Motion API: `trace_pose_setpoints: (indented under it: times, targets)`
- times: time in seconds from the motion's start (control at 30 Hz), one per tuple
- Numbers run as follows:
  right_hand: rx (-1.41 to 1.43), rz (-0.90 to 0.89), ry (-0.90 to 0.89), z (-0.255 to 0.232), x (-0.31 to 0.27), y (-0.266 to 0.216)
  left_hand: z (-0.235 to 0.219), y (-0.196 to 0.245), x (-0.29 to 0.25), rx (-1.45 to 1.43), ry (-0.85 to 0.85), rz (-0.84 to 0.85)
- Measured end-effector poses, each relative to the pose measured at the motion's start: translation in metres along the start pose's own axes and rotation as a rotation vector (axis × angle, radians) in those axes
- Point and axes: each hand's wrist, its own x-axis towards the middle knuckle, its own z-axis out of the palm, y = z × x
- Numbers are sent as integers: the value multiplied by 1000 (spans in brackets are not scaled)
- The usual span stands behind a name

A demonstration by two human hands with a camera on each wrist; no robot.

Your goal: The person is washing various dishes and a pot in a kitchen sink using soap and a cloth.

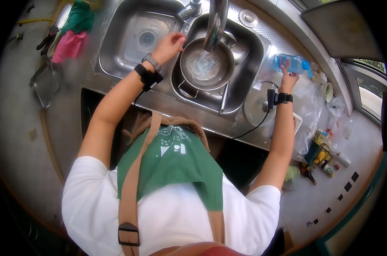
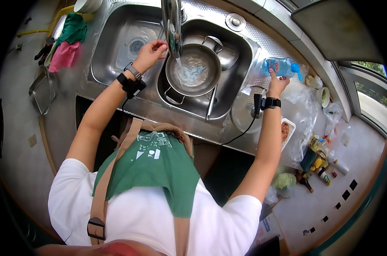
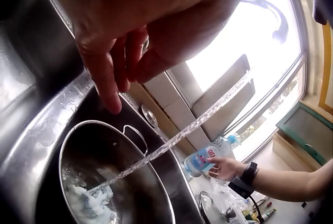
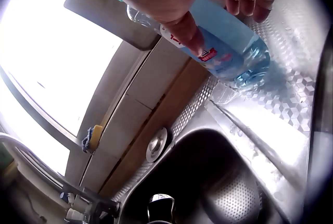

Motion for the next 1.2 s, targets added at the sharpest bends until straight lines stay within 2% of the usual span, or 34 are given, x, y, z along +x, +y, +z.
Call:
trace_pose_setpoints:
  times: [0.03, 0.07, 0.13, 0.17, 0.23, 0.27, 0.37, 0.4, 0.43, 0.47, 0.5, 0.53, 0.6, 0.63, 0.67, 0.7, 0.73, 0.8, 0.87, 0.93, 0.97, 1.03, 1.07, 1.13, 1.17, 1.2]
  targets:
    - [66, 167, 42, -1, -17, -12, -2, 4, 9, -232, 141, -96]
    - [67, 167, 43, -5, -29, -29, -7, 8, 19, -231, 140, -95]
    - [206, 521, -192, -13, -55, -52, -16, 13, 35, -307, 143, -51]
    - [200, 527, -185, -8, -69, -54, -18, 13, 40, -308, 135, -58]
    - [318, 297, -227, 5, -103, -61, -21, 11, 49, -209, 69, -14]
    - [342, 288, -321, 10, -122, -84, -21, 10, 53, -212, 63, -20]
    - [239, 186, -872, 47, -152, -98, -19, 9, 59, -268, -39, 27]
    - [90, 52, -1060, 68, -160, -90, -16, 11, 55, -271, -38, 20]
    - [-200, -95, -1249, 88, -167, -87, -11, 13, 48, -246, -54, 83]
    - [-371, -388, -1397, 111, -174, -75, -9, 13, 38, -222, -65, 147]
    - [-499, -470, -1543, 134, -181, -55, -7, 4, 25, -92, -87, 134]
    - [-752, -533, -1630, 154, -189, -46, -2, -9, 9, 60, -96, 127]
    - [-1020, -585, -1674, 178, -200, -37, 14, -9, -42, 351, -216, 174]
    - [-1027, -602, -1690, 186, -204, -30, 22, -25, -60, 553, -274, 248]
    - [-998, -712, -1674, 194, -206, -22, 30, -27, -79, 662, -345, 197]
    - [-966, -828, -1657, 203, -206, -20, 38, -36, -92, 685, -381, 258]
    - [-968, -845, -1678, 209, -203, -22, 44, -42, -102, 700, -414, 314]
    - [-958, -836, -1631, 214, -190, -24, 51, -53, -108, 937, -624, 276]
    - [-971, -822, -1509, 219, -181, -10, 52, -63, -106, 962, -455, 356]
    - [-885, -793, -1435, 209, -183, -12, 48, -66, -96, 965, -448, 342]
    - [-897, -799, -1443, 201, -186, -12, 50, -68, -95, 973, -424, 334]
    - [-995, -687, -1289, 195, -187, -9, 53, -70, -93, 995, -427, 310]
    - [-995, -687, -1291, 194, -189, -6, 54, -70, -95, 1020, -455, 287]
    - [-1263, -615, -1502, 192, -187, 2, 56, -71, -94, 1002, -459, 276]
    - [-1267, -623, -1499, 197, -189, 5, 55, -72, -92, 983, -463, 270]
    - [-1225, -607, -1723, 203, -194, 5, 54, -69, -91, 979, -458, 271]
